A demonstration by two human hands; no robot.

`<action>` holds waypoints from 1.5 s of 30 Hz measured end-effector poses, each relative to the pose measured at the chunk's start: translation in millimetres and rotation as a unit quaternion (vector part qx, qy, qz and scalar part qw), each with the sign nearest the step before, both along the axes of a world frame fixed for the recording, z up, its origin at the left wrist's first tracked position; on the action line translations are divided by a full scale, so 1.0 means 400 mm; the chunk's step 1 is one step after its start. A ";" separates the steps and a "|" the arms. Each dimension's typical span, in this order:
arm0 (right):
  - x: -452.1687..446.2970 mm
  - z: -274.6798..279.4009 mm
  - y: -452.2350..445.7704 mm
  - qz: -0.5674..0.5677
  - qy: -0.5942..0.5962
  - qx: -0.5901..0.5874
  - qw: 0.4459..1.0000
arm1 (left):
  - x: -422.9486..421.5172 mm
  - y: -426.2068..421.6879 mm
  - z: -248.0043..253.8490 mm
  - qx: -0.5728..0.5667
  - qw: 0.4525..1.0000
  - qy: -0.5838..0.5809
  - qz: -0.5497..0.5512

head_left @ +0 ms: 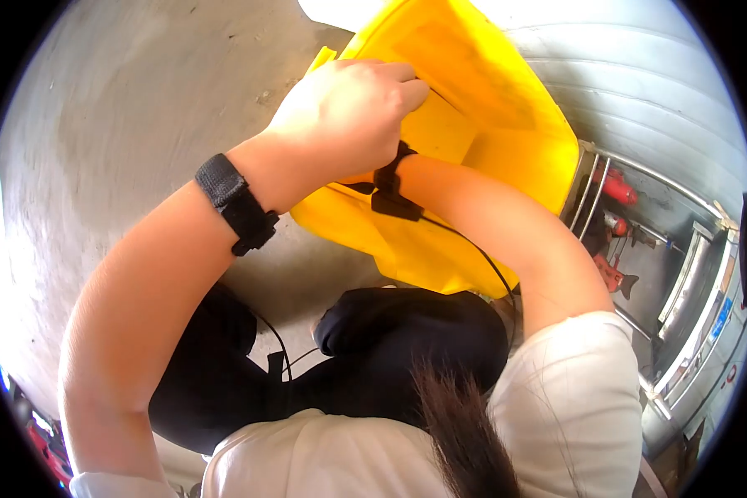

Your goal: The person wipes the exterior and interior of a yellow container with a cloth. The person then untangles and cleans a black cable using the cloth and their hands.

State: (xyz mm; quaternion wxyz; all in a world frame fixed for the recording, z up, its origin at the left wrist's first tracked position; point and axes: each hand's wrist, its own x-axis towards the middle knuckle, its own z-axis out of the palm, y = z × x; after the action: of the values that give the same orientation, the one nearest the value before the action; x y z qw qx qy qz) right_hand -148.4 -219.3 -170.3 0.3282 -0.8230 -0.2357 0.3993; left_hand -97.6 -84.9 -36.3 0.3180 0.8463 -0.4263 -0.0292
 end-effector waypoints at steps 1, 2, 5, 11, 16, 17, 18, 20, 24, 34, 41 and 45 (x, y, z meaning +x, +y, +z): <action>0.013 -0.002 0.007 0.013 0.015 -0.014 1.000 | -0.001 -0.001 0.000 -0.005 1.000 -0.002 -0.001; 0.026 -0.001 0.011 0.029 0.031 -0.026 0.999 | 0.001 -0.001 0.001 -0.008 1.000 -0.003 -0.001; 0.039 0.038 0.009 0.111 0.084 -0.086 0.987 | 0.000 0.009 0.009 -0.004 1.000 -0.008 0.005; -0.063 0.094 -0.158 0.336 0.025 -0.210 0.918 | 0.005 0.004 -0.005 0.007 1.000 -0.030 0.002; -0.255 -0.030 -0.318 0.176 0.032 -0.295 0.939 | 0.001 -0.003 -0.004 0.018 0.999 -0.035 0.009; -0.263 -0.050 -0.311 0.131 0.026 -0.261 0.956 | 0.002 -0.003 -0.003 0.024 0.999 -0.037 0.010; -0.273 -0.060 -0.296 0.081 0.023 -0.228 0.970 | -0.001 -0.007 -0.002 0.028 0.999 -0.037 0.007; -0.187 0.011 -0.226 0.122 0.135 -0.244 0.952 | -0.007 -0.017 -0.011 0.011 0.999 -0.043 0.003; -0.129 0.034 -0.182 -0.015 0.197 -0.058 0.978 | 0.010 -0.015 -0.011 0.013 0.999 -0.037 0.008; -0.094 0.180 -0.082 -0.091 0.154 0.071 0.981 | 0.007 -0.004 -0.014 0.010 0.999 -0.052 -0.002; -0.150 0.430 -0.141 -0.090 0.220 0.169 0.957 | 0.006 -0.009 -0.015 0.021 0.999 -0.049 -0.005; -0.167 0.410 -0.123 -0.078 0.138 0.115 0.981 | -0.004 -0.011 -0.017 0.019 0.998 -0.050 -0.014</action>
State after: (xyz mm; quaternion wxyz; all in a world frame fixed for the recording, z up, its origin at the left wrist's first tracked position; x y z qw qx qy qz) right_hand -215.3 -268.6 -6.4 0.4806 -0.7324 -0.1672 0.4523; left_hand -99.1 -89.4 -42.9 0.2794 0.8466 -0.4531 0.0001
